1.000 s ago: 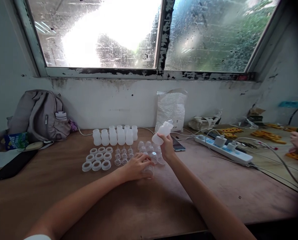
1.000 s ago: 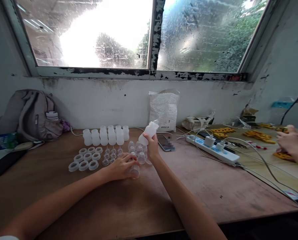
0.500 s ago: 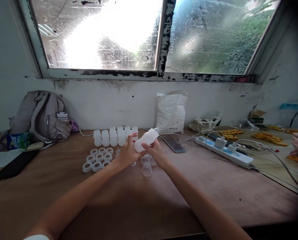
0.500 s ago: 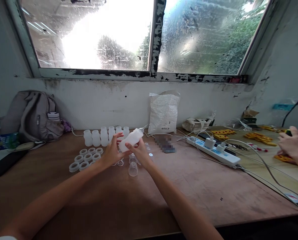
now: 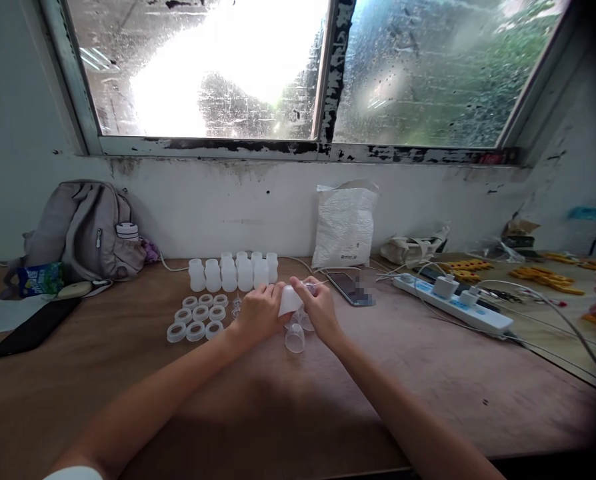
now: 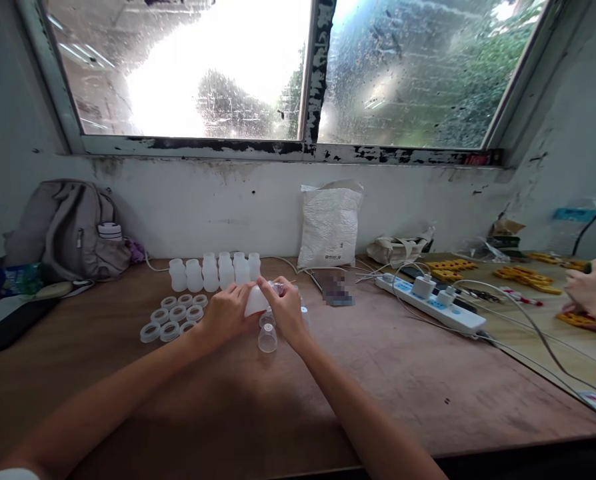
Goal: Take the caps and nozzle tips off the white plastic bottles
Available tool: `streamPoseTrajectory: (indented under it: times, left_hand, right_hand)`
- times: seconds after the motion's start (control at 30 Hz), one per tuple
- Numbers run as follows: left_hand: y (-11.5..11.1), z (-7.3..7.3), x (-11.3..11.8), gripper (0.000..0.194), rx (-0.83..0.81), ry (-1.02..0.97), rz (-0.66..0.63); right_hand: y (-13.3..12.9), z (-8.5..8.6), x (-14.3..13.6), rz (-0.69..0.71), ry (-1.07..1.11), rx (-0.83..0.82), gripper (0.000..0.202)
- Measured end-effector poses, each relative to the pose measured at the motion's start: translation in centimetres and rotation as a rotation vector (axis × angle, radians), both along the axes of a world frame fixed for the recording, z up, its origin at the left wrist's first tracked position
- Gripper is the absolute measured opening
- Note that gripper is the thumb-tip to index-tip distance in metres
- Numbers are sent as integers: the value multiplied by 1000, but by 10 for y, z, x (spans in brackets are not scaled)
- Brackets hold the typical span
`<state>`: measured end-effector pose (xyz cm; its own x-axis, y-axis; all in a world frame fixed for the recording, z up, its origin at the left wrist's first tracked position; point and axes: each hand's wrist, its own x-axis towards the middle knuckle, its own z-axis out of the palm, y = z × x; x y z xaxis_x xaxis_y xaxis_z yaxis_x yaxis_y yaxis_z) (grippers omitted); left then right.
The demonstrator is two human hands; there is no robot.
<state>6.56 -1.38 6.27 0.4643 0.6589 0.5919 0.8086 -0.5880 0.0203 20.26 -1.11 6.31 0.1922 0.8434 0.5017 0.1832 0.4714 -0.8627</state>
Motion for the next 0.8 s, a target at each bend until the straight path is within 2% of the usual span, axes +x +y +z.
streamPoseTrajectory:
  times: [0.1,0.2,0.5,0.63,0.73,0.8]
  left_hand:
    - [-8,7,2,31,-72,-40,-115]
    - [-12,13,2,29,-142,-76,-212]
    - [-3,14,-4,26,-392,-113,-328]
    - [-4,22,-9,29,-505,-174,-417]
    - [-9,30,-14,34,-721,-268,-512]
    - [-12,29,-15,36,-1045,-337,-617]
  right_hand:
    - [-10,3,-4,-55,21,62,36]
    - [-17,6,-6,-44,57,91,36]
    - [-14,0,-5,-38,47,66,35]
    - [-17,1,-8,-22,58,75,34]
    - [-26,6,-9,17,82,83,33]
    - [-34,9,-9,91,57,95,31]
